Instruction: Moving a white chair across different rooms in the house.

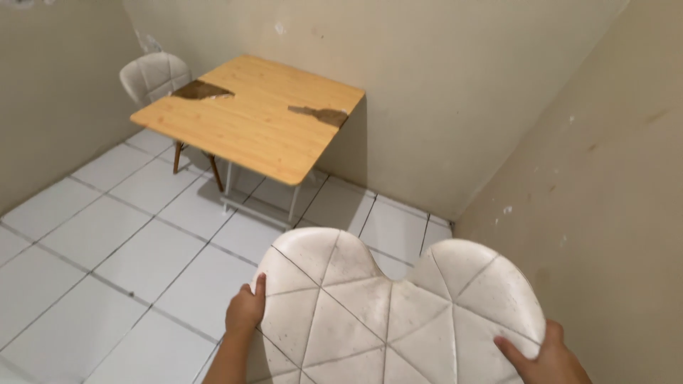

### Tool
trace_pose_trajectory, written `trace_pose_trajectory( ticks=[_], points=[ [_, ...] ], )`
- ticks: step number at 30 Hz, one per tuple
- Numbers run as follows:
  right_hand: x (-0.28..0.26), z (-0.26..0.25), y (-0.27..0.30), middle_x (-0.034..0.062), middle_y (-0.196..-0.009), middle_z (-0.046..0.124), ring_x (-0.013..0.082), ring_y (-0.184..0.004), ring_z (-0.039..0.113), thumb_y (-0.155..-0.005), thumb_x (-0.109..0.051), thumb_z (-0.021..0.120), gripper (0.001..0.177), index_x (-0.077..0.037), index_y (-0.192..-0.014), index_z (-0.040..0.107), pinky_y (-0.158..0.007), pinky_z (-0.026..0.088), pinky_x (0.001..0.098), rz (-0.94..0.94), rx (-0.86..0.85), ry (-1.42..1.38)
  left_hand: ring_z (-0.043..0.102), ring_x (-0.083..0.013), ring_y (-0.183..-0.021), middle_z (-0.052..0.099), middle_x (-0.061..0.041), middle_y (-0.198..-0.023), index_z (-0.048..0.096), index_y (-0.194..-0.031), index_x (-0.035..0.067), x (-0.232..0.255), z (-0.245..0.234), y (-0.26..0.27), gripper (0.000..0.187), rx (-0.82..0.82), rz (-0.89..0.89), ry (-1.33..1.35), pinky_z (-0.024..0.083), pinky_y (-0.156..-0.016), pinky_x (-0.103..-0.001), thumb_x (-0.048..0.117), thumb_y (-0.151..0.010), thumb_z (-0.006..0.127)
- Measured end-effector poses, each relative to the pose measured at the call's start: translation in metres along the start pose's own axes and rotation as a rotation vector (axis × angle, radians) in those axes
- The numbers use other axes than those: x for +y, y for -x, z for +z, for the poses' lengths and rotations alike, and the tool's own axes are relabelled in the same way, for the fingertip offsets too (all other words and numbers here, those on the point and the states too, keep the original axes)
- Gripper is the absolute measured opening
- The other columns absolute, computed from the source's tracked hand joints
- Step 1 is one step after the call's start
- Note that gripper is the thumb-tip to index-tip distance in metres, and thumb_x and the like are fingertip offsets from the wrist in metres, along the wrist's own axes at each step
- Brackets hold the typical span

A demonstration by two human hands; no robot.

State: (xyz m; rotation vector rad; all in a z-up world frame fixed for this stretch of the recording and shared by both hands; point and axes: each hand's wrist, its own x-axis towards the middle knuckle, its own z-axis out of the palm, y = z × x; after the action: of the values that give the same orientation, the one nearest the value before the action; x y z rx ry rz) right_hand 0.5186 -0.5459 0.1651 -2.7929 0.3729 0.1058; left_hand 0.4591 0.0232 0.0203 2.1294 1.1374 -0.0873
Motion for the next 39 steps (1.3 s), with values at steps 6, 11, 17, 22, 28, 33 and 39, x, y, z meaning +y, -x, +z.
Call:
trace_pose_trajectory(
  ticks=[6, 11, 17, 22, 28, 33, 39],
  points=[
    [0.008, 0.031, -0.108, 0.0305, -0.115, 0.072, 0.0395, -0.107, 0.075, -0.067, -0.046, 0.09, 0.106, 0.007, -0.144, 0.042, -0.097, 0.059, 0.0466, -0.019, 0.126, -0.104, 0.064, -0.0398, -0.123, 0.069, -0.026, -0.126, 0.064, -0.132, 0.004, 0.072, 0.04, -0.105, 0.089, -0.042, 0.103, -0.038, 0.051, -0.105, -0.048, 0.076, -0.096, 0.027],
    [-0.04, 0.029, -0.179, 0.0307, -0.115, 0.072, 0.0398, -0.107, 0.075, -0.067, -0.043, 0.09, 0.102, 0.008, -0.143, 0.044, -0.098, 0.058, 0.0471, 0.016, 0.243, -0.182, 0.066, -0.0382, -0.122, 0.07, -0.023, -0.126, 0.064, -0.132, 0.004, 0.164, 0.05, -0.201, 0.09, -0.127, 0.181, -0.06, 0.052, -0.105, -0.047, 0.077, -0.095, 0.026],
    [-0.058, 0.039, -0.202, 0.031, -0.114, 0.072, 0.0401, -0.107, 0.075, -0.068, -0.039, 0.089, 0.098, 0.009, -0.142, 0.046, -0.098, 0.058, 0.0478, 0.092, 0.3, -0.192, 0.066, -0.037, -0.122, 0.071, -0.022, -0.125, 0.064, -0.134, 0.008, 0.236, 0.072, -0.265, 0.088, -0.258, 0.193, -0.126, 0.052, -0.104, -0.046, 0.078, -0.094, 0.028],
    [-0.056, 0.059, -0.198, 0.0312, -0.114, 0.072, 0.0403, -0.107, 0.075, -0.069, -0.036, 0.089, 0.095, 0.009, -0.141, 0.048, -0.099, 0.058, 0.0484, 0.164, 0.327, -0.182, 0.065, -0.0362, -0.123, 0.07, -0.02, -0.127, 0.064, -0.133, 0.006, 0.281, 0.103, -0.295, 0.088, -0.349, 0.249, -0.128, 0.053, -0.103, -0.046, 0.077, -0.094, 0.028],
    [-0.063, 0.071, -0.218, 0.0315, -0.113, 0.072, 0.0406, -0.107, 0.074, -0.07, -0.032, 0.089, 0.09, 0.01, -0.14, 0.05, -0.1, 0.057, 0.0491, 0.212, 0.393, -0.194, 0.065, -0.0381, -0.123, 0.07, -0.023, -0.125, 0.061, -0.136, 0.006, 0.343, 0.124, -0.322, 0.088, -0.37, 0.314, -0.193, 0.052, -0.104, -0.047, 0.076, -0.095, 0.026],
    [-0.068, 0.07, -0.262, 0.0317, -0.113, 0.072, 0.0409, -0.107, 0.074, -0.07, -0.029, 0.089, 0.087, 0.011, -0.139, 0.053, -0.1, 0.057, 0.0496, 0.223, 0.452, -0.218, 0.064, -0.0395, -0.123, 0.07, -0.025, -0.125, 0.062, -0.135, 0.005, 0.382, 0.156, -0.348, 0.089, -0.342, 0.317, -0.198, 0.05, -0.106, -0.047, 0.077, -0.095, 0.027],
    [-0.084, 0.029, -0.367, 0.0326, -0.115, 0.072, 0.0419, -0.109, 0.074, -0.073, -0.028, 0.089, 0.085, 0.011, -0.139, 0.053, -0.102, 0.057, 0.0511, 0.247, 0.407, -0.202, 0.064, -0.0413, -0.122, 0.07, -0.028, -0.122, 0.065, -0.128, 0.001, 0.446, 0.189, -0.38, 0.09, -0.3, 0.31, -0.158, 0.049, -0.106, -0.048, 0.077, -0.095, 0.029]
  ],
)
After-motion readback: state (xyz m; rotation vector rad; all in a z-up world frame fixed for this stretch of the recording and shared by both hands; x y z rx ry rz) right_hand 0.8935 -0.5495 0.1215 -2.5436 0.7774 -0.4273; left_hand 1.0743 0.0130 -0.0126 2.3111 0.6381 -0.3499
